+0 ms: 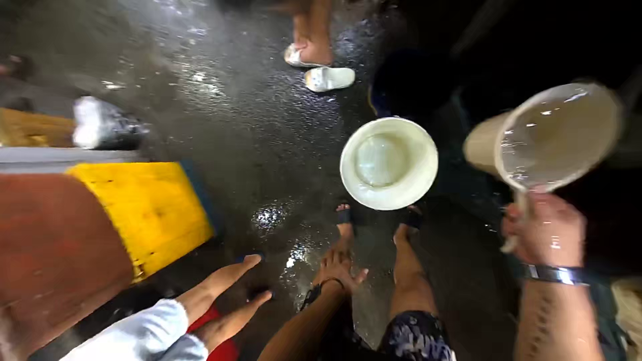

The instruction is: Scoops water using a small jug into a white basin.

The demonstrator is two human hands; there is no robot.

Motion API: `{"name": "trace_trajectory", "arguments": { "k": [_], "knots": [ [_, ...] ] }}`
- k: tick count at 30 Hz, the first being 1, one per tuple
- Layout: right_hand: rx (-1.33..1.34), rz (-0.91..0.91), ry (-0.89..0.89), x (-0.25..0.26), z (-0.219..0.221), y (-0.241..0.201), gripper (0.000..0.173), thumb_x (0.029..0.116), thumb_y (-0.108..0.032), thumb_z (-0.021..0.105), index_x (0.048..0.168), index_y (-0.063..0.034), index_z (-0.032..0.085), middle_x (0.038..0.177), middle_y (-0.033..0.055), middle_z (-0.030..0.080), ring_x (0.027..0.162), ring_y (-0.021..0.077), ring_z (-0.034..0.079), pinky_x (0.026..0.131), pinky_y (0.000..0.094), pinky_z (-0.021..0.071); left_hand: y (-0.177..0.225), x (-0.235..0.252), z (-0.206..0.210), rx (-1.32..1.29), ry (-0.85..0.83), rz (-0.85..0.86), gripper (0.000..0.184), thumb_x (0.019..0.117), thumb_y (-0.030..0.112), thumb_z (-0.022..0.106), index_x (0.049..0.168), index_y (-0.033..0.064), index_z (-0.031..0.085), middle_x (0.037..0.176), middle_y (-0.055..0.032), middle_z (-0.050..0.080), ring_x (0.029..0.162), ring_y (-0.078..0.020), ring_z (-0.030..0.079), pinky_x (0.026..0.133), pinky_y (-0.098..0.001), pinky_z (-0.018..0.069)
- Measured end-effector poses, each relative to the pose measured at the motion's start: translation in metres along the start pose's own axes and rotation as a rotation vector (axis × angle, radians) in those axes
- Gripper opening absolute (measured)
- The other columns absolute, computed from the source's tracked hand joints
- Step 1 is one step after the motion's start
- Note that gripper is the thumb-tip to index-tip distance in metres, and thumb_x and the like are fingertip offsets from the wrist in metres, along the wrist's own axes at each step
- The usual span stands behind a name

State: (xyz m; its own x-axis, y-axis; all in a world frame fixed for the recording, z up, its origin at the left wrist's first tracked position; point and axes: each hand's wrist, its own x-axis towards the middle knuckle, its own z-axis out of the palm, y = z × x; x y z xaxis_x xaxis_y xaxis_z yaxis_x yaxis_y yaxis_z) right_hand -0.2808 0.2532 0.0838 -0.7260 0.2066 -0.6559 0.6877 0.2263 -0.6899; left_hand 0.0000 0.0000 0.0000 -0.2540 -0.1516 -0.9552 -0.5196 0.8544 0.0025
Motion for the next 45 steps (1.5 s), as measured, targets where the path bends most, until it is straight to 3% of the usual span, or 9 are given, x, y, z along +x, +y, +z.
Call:
{"name": "trace_trajectory", "arguments": {
  "k": [8,11,14,19,31,35,38,41,45],
  "knots": [
    [-0.187,0.11,-0.259,-0.012,0.102,0.073,0.025,0.1046,-0.016,0.05,0.119,0.0013,0.059,0.077,0.0035,0.059,0.058,0.0108,0.055,0.055,0.0294,0.0496,-0.015,-0.004,0.011,-0.016,0.02,-0.015,0.09,0.0856,0.09,0.035,0.143,0.0251,0.061,0.163,-0.008,0.04,0.156,-0.0331,0.025,0.123,-0.0592,0.0237],
    [-0.557,0.165,-0.288,0.007,0.146,0.099,0.039,0.0992,-0.021,0.056,0.131,0.001,0.06,0.106,0.0189,0.07,0.092,0.0303,0.068,0.084,0.0515,0.0556,-0.02,-0.006,0.018,-0.026,0.043,-0.013,0.088,0.0858,0.089,0.034,0.142,0.0266,0.061,0.162,-0.0062,0.041,0.156,-0.0324,0.025,0.123,-0.0594,0.0229],
    [-0.856,0.202,-0.293,0.007,0.182,0.105,0.046,0.1036,-0.026,0.052,0.141,-0.0002,0.055,0.131,0.0257,0.065,0.127,0.0388,0.061,0.108,0.0581,0.046,-0.024,-0.009,0.019,-0.02,0.052,0.001,0.088,0.086,0.09,0.033,0.14,0.0273,0.062,0.162,-0.0052,0.042,0.155,-0.0311,0.026,0.123,-0.0581,0.0243],
    [-1.152,0.177,-0.242,0.002,0.206,0.116,0.049,0.102,-0.022,0.05,0.148,-0.0053,0.048,0.133,0.0207,0.066,0.126,0.0345,0.063,0.105,0.0532,0.0502,-0.039,-0.012,0.033,-0.048,0.063,0.005,0.089,0.0852,0.091,0.03,0.14,0.0288,0.062,0.161,-0.0047,0.042,0.155,-0.0303,0.026,0.123,-0.0571,0.0251],
    [-1.234,-0.236,-0.086,-0.008,0.113,0.083,0.045,0.0988,-0.007,0.053,0.143,-0.0133,0.055,0.148,0.0169,0.054,0.131,0.0409,0.057,0.102,0.0623,0.0494,-0.026,-0.032,0.084,-0.088,0.119,-0.063,0.083,0.087,0.087,0.038,0.143,0.0299,0.06,0.164,-0.0071,0.037,0.156,-0.0342,0.023,0.124,-0.0617,0.0191],
    [-1.178,-0.464,-0.024,0.001,0.061,0.086,0.042,0.0978,-0.005,0.054,0.138,-0.0148,0.062,0.139,0.0165,0.061,0.126,0.0397,0.06,0.101,0.0605,0.0496,0.019,-0.039,0.055,-0.151,0.551,0.237,0.053,0.0936,0.063,0.057,0.132,0.0283,0.07,0.159,-0.0101,0.047,0.154,-0.0383,0.027,0.122,-0.0681,0.0138],
    [-1.077,-0.59,0.049,0.008,0.024,0.078,0.035,0.0973,-0.014,0.06,0.131,-0.0123,0.066,0.132,0.018,0.065,0.121,0.04,0.063,0.098,0.0599,0.0517,0.067,0.007,0.001,-0.186,0.787,0.385,0.053,0.0935,0.059,0.06,0.133,0.025,0.069,0.154,-0.0121,0.051,0.151,-0.0395,0.033,0.122,-0.0672,0.0177],
    [-1.027,-0.579,0.156,0.023,-0.017,0.067,0.044,0.1013,-0.039,0.06,0.134,-0.0101,0.063,0.133,0.0202,0.064,0.123,0.0409,0.062,0.1,0.061,0.051,0.104,0.081,-0.048,0.022,0.646,0.431,0.079,0.0885,0.072,0.06,0.152,0.0249,0.051,0.164,-0.0138,0.038,0.156,-0.0398,0.02,0.123,-0.069,0.0095],
    [-1.057,-0.519,0.361,0.081,-0.067,0.071,0.051,0.1073,-0.039,0.049,0.144,-0.0026,0.053,0.142,0.0282,0.055,0.13,0.0487,0.054,0.103,0.0672,0.0464,0.128,0.175,-0.069,0.371,0.434,0.53,0.102,0.0826,0.075,0.066,0.163,0.022,0.031,0.167,-0.021,0.027,0.157,-0.0463,0.01,0.12,-0.0757,-0.0002]
  ]
}}
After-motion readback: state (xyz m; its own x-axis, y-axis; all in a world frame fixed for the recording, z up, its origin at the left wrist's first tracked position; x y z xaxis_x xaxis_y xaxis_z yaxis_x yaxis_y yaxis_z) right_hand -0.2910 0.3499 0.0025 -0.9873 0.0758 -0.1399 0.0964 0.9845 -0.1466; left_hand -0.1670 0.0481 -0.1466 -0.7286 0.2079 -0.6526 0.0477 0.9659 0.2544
